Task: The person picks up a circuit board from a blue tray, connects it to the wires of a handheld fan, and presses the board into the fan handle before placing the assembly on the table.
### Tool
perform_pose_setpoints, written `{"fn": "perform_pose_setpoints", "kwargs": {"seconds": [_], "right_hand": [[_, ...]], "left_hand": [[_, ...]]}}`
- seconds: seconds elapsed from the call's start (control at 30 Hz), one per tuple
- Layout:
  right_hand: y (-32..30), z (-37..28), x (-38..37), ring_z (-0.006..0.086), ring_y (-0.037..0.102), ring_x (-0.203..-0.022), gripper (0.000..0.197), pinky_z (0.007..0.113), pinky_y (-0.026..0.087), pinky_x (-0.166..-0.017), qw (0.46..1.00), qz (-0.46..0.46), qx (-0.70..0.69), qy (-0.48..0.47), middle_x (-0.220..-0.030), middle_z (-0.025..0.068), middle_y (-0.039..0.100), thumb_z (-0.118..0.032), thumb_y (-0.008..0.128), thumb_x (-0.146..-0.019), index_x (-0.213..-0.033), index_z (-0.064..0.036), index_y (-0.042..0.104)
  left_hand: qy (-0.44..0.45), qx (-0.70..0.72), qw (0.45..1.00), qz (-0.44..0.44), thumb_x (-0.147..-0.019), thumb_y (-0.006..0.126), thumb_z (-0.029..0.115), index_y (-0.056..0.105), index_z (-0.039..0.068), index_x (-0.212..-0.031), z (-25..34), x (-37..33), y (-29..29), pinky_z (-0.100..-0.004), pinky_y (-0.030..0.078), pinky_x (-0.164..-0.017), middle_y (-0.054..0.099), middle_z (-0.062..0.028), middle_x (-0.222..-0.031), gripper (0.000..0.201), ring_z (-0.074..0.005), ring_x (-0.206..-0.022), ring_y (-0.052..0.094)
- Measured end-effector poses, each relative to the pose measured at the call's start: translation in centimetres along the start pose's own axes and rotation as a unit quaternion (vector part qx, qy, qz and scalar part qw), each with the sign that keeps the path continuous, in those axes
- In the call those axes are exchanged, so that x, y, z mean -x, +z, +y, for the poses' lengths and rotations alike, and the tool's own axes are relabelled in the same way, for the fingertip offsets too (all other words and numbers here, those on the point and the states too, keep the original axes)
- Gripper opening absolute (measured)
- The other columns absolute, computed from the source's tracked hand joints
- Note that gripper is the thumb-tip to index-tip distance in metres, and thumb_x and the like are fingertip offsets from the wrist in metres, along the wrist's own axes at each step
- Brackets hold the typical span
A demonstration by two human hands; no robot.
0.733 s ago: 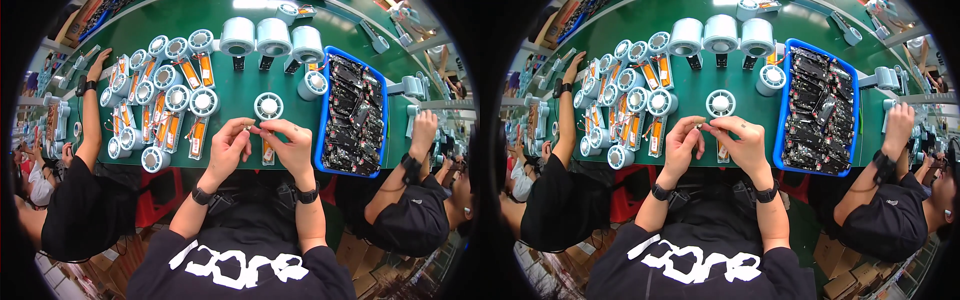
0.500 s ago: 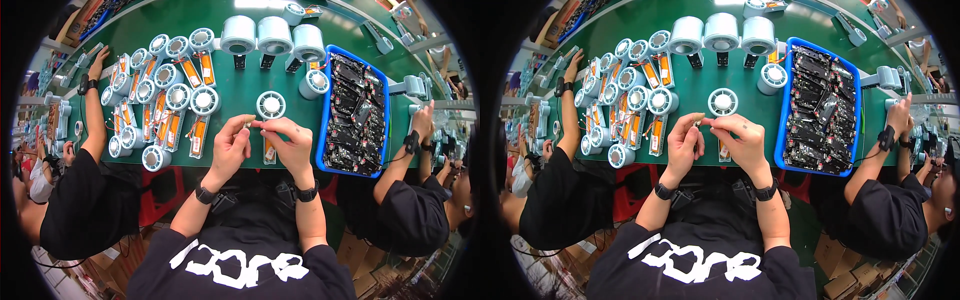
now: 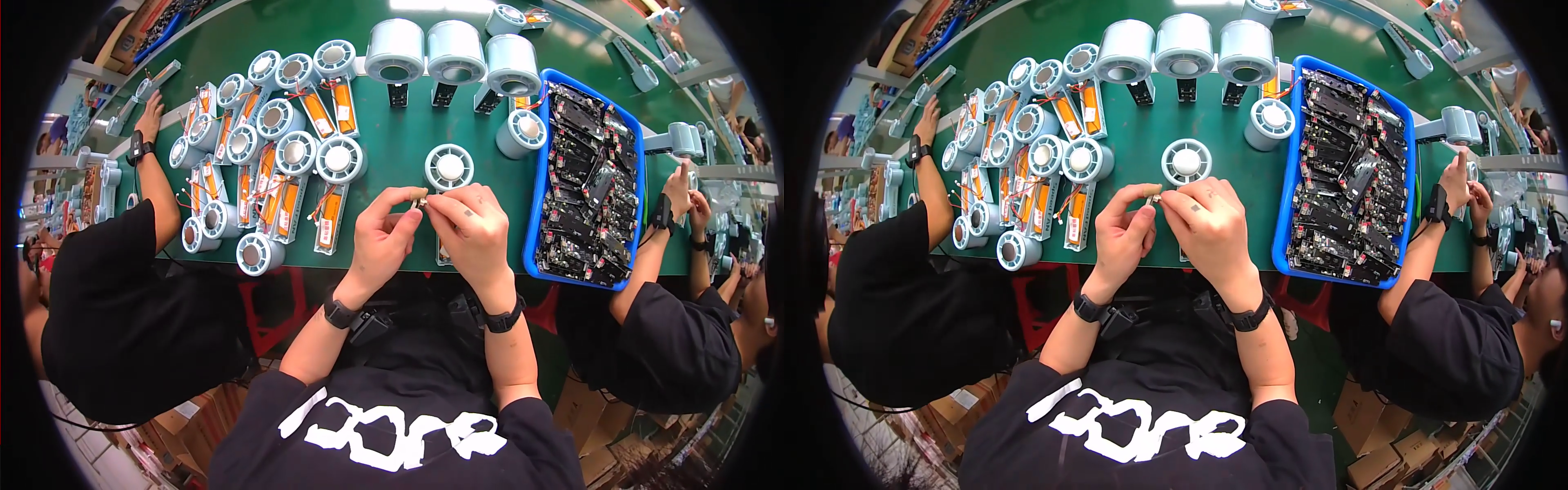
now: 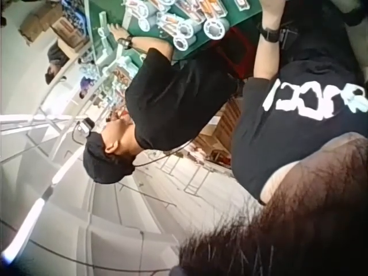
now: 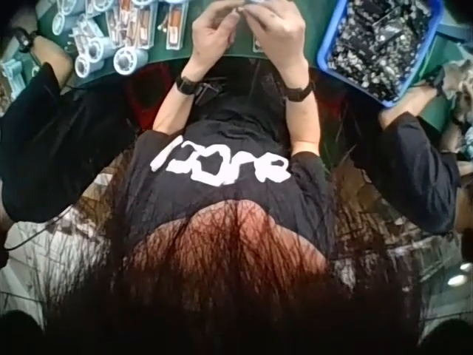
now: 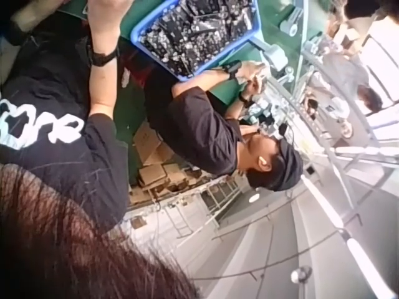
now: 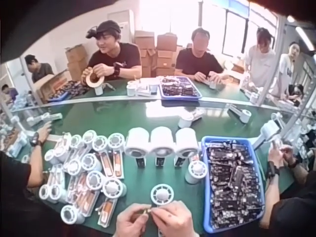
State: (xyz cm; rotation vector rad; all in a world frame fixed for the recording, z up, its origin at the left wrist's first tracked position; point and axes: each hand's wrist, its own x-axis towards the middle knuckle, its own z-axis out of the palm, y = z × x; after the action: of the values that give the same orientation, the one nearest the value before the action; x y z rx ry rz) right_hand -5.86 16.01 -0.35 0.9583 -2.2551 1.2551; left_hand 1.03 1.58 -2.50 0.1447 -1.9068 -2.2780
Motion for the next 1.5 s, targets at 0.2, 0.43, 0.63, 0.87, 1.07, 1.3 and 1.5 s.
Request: {"fn": "perform_pose_setpoints", "kwargs": {"seconds": [0.2, 0.43, 0.63, 0.87, 1.07, 1.3, 1.5], "right_hand": [[0.0, 0.0, 0.0, 0.0226, 0.061, -0.070, 0.021, 0.035, 0.048, -0.063, 0.997, -0.014, 0.061, -0.047, -0.080, 0.0037, 0.064, 0.001, 0.080, -0.073, -0.091, -0.0064, 0.071], [-0.2, -0.2, -0.1, 0.0224, 0.060, -0.069, 0.021, 0.035, 0.046, -0.062, 0.994, -0.023, 0.092, -0.057, -0.081, 0.0034, 0.063, 0.001, 0.079, -0.073, -0.091, -0.0059, 0.070], [0.3, -0.2, 0.0, 0.0228, 0.060, -0.069, 0.021, 0.035, 0.046, -0.062, 0.997, -0.010, 0.068, -0.045, -0.080, 0.0039, 0.063, 0.001, 0.079, -0.072, -0.090, -0.0056, 0.070], [-0.3, -0.3, -0.1, 0.0237, 0.060, -0.068, 0.019, 0.036, 0.046, -0.062, 0.996, -0.035, 0.079, -0.031, -0.079, 0.0049, 0.062, 0.000, 0.077, -0.073, -0.089, -0.0055, 0.070], [-0.8, -0.5, -0.3, 0.0238, 0.061, -0.070, 0.016, 0.036, 0.047, -0.064, 0.991, -0.072, 0.108, -0.040, -0.079, 0.0054, 0.062, 0.000, 0.075, -0.073, -0.087, -0.0048, 0.068], [-1.0, -0.9, -1.1, 0.0242, 0.062, -0.073, 0.013, 0.037, 0.048, -0.066, 0.974, -0.141, 0.177, -0.034, -0.079, 0.0055, 0.062, -0.001, 0.074, -0.074, -0.084, -0.0048, 0.066], [-2.4, 0.4, -1.7, 0.0238, 0.063, -0.071, 0.014, 0.036, 0.050, -0.065, 0.978, -0.151, 0.120, -0.080, -0.078, 0.0041, 0.062, -0.005, 0.077, -0.075, -0.080, -0.0056, 0.064]], "left_hand": [[-0.018, -0.004, 1.000, 0.004, -0.104, 0.057, 0.010, 0.060, 0.002, -0.126, 0.2, 0.0, 0.1, -0.0196, 0.032, -0.041, 0.056, 0.0004, -0.069, 0.024, -0.0042, -0.047, 0.045], [-0.074, -0.001, 0.997, 0.015, -0.103, 0.057, 0.010, 0.061, 0.002, -0.124, 0.9, -0.1, 0.4, -0.0196, 0.033, -0.040, 0.057, 0.0001, -0.068, 0.022, -0.0043, -0.048, 0.049], [-0.098, 0.035, 0.994, 0.027, -0.101, 0.062, 0.010, 0.064, 0.005, -0.123, 0.6, -0.1, 0.0, -0.0193, 0.036, -0.042, 0.060, 0.0021, -0.069, 0.023, -0.0039, -0.051, 0.053], [-0.061, -0.002, 0.998, 0.031, -0.099, 0.063, 0.006, 0.065, 0.002, -0.121, 0.6, -0.1, 0.6, -0.0204, 0.041, -0.046, 0.065, -0.0020, -0.084, 0.022, -0.0050, -0.055, 0.056], [-0.070, -0.031, 0.996, 0.034, -0.098, 0.063, 0.003, 0.066, -0.002, -0.118, 0.8, -0.1, 0.7, -0.0217, 0.046, -0.050, 0.065, -0.0051, -0.101, 0.021, -0.0066, -0.059, 0.060], [-0.062, -0.085, 0.994, 0.015, -0.097, 0.062, 0.002, 0.065, -0.002, -0.117, 1.1, -0.6, 0.6, -0.0220, 0.046, -0.050, 0.065, -0.0057, -0.101, 0.021, -0.0074, -0.060, 0.061], [-0.104, -0.031, 0.994, -0.030, -0.099, 0.059, 0.003, 0.066, 0.001, -0.119, 1.1, -0.4, -0.3, -0.0210, 0.042, -0.046, 0.062, -0.0031, -0.092, 0.022, -0.0068, -0.058, 0.060]]}}
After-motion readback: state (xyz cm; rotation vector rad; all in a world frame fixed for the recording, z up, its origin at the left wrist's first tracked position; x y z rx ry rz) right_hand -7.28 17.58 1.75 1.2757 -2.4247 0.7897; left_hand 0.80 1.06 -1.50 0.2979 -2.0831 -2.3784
